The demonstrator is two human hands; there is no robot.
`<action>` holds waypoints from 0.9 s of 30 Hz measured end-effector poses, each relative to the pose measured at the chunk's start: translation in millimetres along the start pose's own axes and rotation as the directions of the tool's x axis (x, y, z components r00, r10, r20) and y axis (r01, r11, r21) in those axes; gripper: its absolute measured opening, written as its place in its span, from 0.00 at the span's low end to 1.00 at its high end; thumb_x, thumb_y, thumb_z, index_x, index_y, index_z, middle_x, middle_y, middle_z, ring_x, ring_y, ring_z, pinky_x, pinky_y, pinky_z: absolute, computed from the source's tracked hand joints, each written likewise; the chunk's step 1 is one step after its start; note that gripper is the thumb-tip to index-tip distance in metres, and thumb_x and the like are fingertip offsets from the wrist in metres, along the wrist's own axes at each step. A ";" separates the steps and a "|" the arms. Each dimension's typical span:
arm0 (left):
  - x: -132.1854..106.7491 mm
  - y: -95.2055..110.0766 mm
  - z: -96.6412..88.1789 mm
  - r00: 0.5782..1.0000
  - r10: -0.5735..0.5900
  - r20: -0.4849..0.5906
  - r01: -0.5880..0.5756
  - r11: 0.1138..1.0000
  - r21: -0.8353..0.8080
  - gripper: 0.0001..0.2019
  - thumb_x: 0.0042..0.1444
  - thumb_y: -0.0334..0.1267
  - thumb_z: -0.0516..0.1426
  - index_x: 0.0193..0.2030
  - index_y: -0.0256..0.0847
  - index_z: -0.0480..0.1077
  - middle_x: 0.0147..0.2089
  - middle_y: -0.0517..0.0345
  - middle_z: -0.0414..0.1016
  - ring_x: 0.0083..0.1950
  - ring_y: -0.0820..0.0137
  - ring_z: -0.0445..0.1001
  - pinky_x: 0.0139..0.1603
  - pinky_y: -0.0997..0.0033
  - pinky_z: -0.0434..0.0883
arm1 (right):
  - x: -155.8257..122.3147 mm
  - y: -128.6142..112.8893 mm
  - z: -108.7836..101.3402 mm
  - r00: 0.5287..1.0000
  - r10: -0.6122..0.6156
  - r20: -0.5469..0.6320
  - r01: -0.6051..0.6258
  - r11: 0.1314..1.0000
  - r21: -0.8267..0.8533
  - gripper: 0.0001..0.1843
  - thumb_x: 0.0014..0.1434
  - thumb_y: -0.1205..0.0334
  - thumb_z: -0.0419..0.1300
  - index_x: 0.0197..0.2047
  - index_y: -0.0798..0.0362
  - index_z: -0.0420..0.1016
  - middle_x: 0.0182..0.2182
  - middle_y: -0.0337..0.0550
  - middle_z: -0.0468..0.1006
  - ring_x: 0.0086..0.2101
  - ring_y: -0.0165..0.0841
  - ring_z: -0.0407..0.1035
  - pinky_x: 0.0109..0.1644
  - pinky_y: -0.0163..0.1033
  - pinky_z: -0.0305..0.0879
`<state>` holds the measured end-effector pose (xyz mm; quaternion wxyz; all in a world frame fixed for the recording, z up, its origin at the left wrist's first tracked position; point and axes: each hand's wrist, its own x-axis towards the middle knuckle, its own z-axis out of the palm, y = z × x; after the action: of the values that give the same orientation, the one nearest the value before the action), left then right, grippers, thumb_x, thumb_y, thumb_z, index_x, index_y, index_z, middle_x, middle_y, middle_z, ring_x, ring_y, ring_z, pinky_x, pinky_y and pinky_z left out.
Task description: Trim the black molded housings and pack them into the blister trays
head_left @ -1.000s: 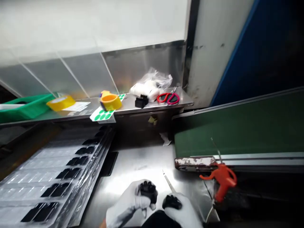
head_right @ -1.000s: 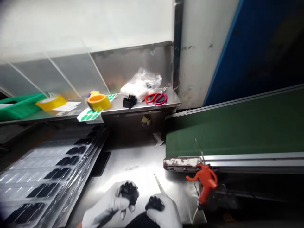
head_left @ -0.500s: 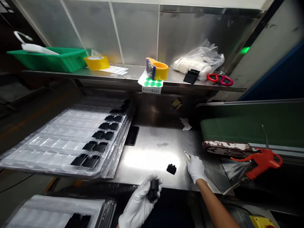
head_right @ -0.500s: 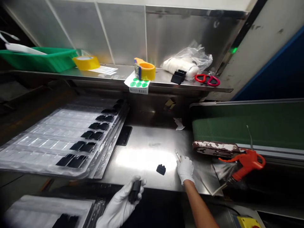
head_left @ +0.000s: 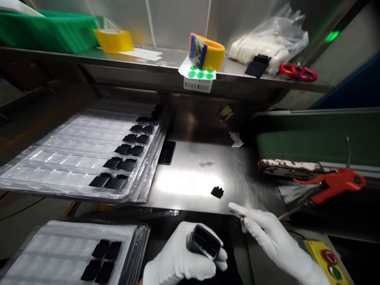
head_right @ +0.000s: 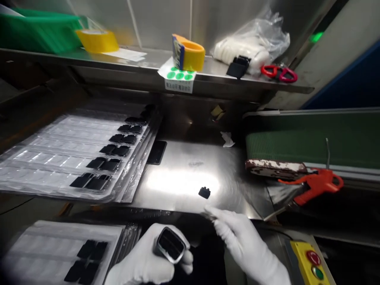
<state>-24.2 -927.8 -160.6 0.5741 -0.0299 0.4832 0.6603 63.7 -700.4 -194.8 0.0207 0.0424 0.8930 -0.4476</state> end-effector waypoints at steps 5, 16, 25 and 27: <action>0.0 10.8 12.5 0.989 -0.148 0.004 0.140 0.945 0.296 0.13 0.33 0.25 0.58 0.29 0.35 0.79 0.31 0.52 0.80 0.36 0.61 0.74 0.33 0.70 0.64 | -1.1 -73.7 -37.4 0.851 -0.517 0.090 0.434 0.596 -0.675 0.18 0.63 0.68 0.48 0.50 0.50 0.75 0.21 0.38 0.76 0.18 0.31 0.66 0.21 0.38 0.60; 0.0 8.5 38.4 0.965 -0.255 0.054 0.229 0.928 0.293 0.10 0.35 0.25 0.56 0.25 0.37 0.77 0.26 0.57 0.78 0.30 0.68 0.72 0.30 0.74 0.64 | 5.6 -93.0 -42.7 0.802 -0.508 0.316 0.553 0.428 -0.715 0.16 0.41 0.71 0.56 0.35 0.55 0.77 0.16 0.39 0.70 0.14 0.36 0.63 0.18 0.42 0.48; -2.2 -6.6 34.2 0.981 -0.137 0.136 0.089 0.946 0.311 0.02 0.39 0.33 0.64 0.24 0.43 0.77 0.24 0.64 0.75 0.29 0.65 0.72 0.30 0.68 0.66 | 15.1 -88.1 -57.1 0.689 -0.401 0.604 0.725 0.386 -0.570 0.18 0.43 0.76 0.55 0.38 0.51 0.72 0.20 0.38 0.69 0.18 0.33 0.56 0.22 0.42 0.38; -1.6 -7.1 32.9 0.974 -0.129 0.187 0.068 0.951 0.302 0.06 0.38 0.35 0.66 0.27 0.40 0.78 0.26 0.64 0.74 0.31 0.65 0.72 0.32 0.68 0.68 | 19.8 -90.5 -58.8 0.680 -0.344 0.648 0.728 0.426 -0.538 0.16 0.45 0.78 0.53 0.34 0.50 0.71 0.19 0.37 0.68 0.18 0.33 0.56 0.22 0.42 0.36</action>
<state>-1.2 -907.7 -146.5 0.6510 0.0998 0.5123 0.5512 35.5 -706.0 -88.9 0.0898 -0.3701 0.9246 -0.0031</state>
